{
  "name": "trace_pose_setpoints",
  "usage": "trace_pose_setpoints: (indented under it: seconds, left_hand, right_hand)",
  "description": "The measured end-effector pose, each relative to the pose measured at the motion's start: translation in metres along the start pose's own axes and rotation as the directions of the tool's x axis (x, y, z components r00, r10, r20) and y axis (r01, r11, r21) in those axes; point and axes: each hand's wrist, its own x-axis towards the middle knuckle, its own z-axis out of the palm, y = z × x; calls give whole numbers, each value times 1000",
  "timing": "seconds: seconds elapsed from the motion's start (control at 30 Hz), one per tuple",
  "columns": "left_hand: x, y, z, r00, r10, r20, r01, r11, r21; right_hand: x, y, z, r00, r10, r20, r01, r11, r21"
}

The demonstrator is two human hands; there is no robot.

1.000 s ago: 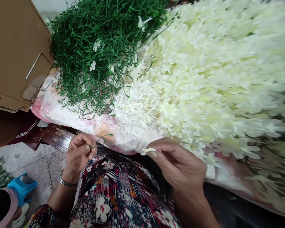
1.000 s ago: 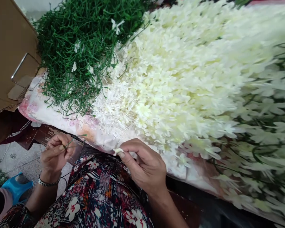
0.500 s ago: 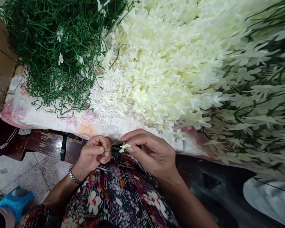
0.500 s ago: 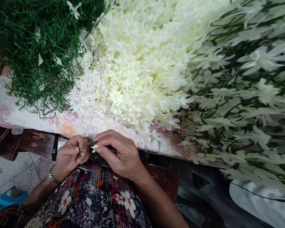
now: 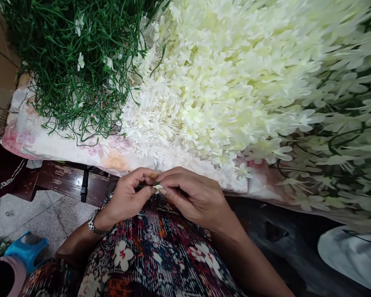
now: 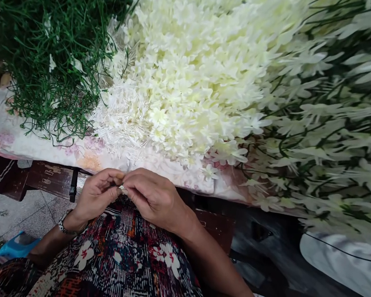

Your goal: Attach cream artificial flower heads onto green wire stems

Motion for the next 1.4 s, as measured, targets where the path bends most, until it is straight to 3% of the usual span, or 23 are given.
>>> trace_pose_setpoints:
  seconds: [0.2, 0.3, 0.47, 0.8, 1.0, 1.2, 1.4]
  left_hand:
    - [4, -10, 1, 994, -79, -73, 62, 975, -214]
    - [4, -14, 1, 990, -71, -119, 42, 971, -234]
    - [3, -20, 5, 992, -17, -128, -14, 972, -235]
    - [5, -25, 10, 996, -90, -5, 80, 909, -408]
    - [6, -24, 11, 991, -134, -5, 121, 909, -399]
    - [6, -27, 9, 996, -79, -51, 64, 966, -252]
    - [8, -28, 12, 997, -26, -75, 9, 978, -208]
  right_hand:
    - [-2, -1, -4, 994, 48, -94, -46, 999, 16]
    - [-3, 0, -6, 988, 60, -140, -58, 998, 23]
    - [-4, 1, -1, 992, 62, -114, -65, 998, -20]
    - [-4, 1, 1, 993, 18, -120, -36, 988, -147]
    - [-4, 0, 1, 997, 5, -77, -22, 976, -217]
    - [-4, 2, 0, 999, -11, -32, 2, 963, -271]
    - [-6, 7, 6, 996, -16, -84, -9, 959, -282]
